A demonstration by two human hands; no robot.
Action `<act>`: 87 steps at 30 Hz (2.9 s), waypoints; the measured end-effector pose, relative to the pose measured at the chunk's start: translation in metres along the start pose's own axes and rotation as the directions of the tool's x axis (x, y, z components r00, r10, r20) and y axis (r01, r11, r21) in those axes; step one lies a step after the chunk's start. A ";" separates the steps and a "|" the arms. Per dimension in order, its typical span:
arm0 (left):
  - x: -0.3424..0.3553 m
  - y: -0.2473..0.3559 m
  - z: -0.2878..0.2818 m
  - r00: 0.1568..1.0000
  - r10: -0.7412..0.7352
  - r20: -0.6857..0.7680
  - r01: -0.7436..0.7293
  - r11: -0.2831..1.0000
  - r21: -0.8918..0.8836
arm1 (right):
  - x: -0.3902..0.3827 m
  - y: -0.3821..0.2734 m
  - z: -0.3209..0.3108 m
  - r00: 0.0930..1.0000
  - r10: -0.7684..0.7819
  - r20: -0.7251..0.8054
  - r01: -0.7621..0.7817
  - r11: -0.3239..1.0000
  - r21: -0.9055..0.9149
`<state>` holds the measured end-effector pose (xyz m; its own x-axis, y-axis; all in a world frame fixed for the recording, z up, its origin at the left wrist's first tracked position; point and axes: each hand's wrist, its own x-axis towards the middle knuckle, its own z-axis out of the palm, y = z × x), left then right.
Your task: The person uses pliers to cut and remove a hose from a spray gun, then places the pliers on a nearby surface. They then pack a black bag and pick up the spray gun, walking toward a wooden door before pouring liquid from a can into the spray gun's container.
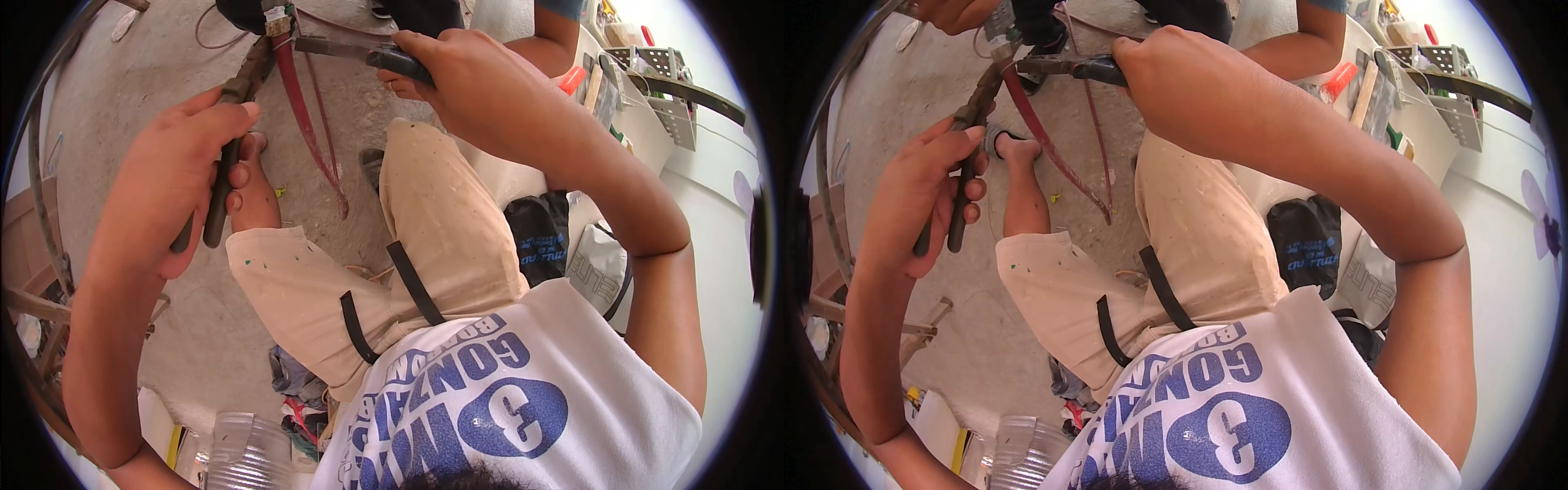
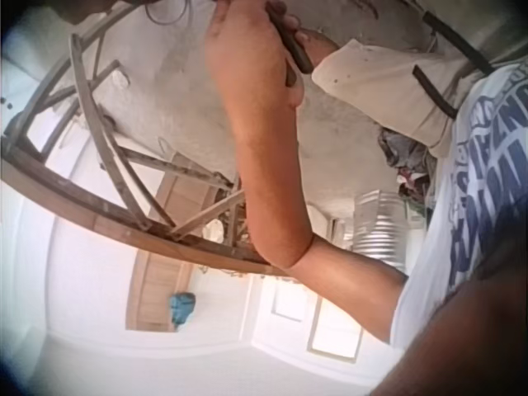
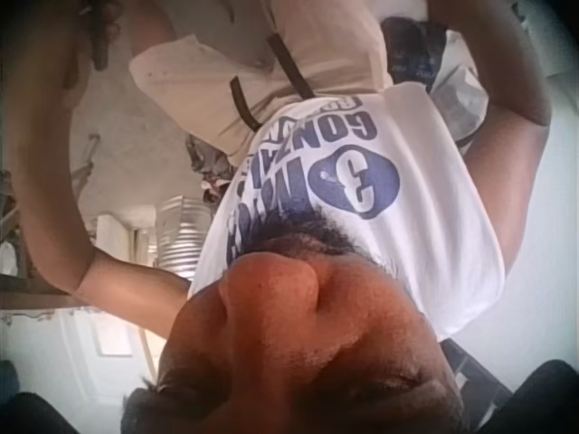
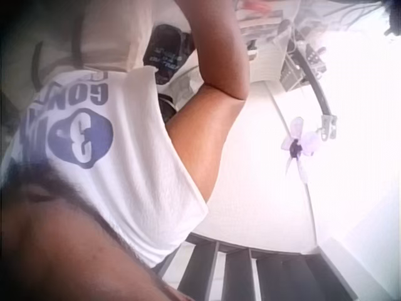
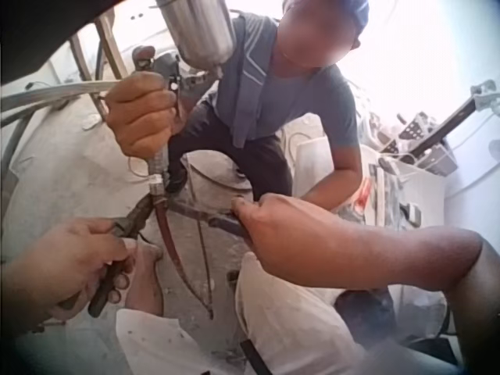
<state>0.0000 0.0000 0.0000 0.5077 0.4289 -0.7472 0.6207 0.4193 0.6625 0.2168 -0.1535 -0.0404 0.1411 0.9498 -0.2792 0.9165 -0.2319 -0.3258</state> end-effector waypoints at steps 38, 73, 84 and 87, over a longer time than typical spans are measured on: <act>0.000 -0.016 -0.017 0.995 0.053 0.090 -0.030 0.969 -0.244 | 0.030 0.022 -0.014 0.915 -0.152 0.374 -0.036 0.892 0.451; -0.022 -0.015 -0.046 0.997 0.067 0.031 -0.052 0.937 -0.344 | -0.004 -0.065 0.038 0.765 -0.585 0.270 -0.554 -0.383 0.739; -0.026 -0.019 -0.033 0.995 0.097 -0.033 -0.101 0.984 -0.145 | -0.019 -0.034 0.026 0.973 -0.089 -0.215 0.179 0.876 0.448; -0.033 -0.020 -0.026 0.991 0.118 -0.069 -0.128 0.977 -0.169 | -0.010 -0.040 0.028 0.929 -0.082 -0.361 0.197 0.935 0.294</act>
<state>-0.0450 -0.0016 0.0128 0.5350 0.5295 -0.6584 0.4404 0.4903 0.7521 0.1683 -0.1600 -0.0497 0.1910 0.9772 0.0929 0.7748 -0.0920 -0.6255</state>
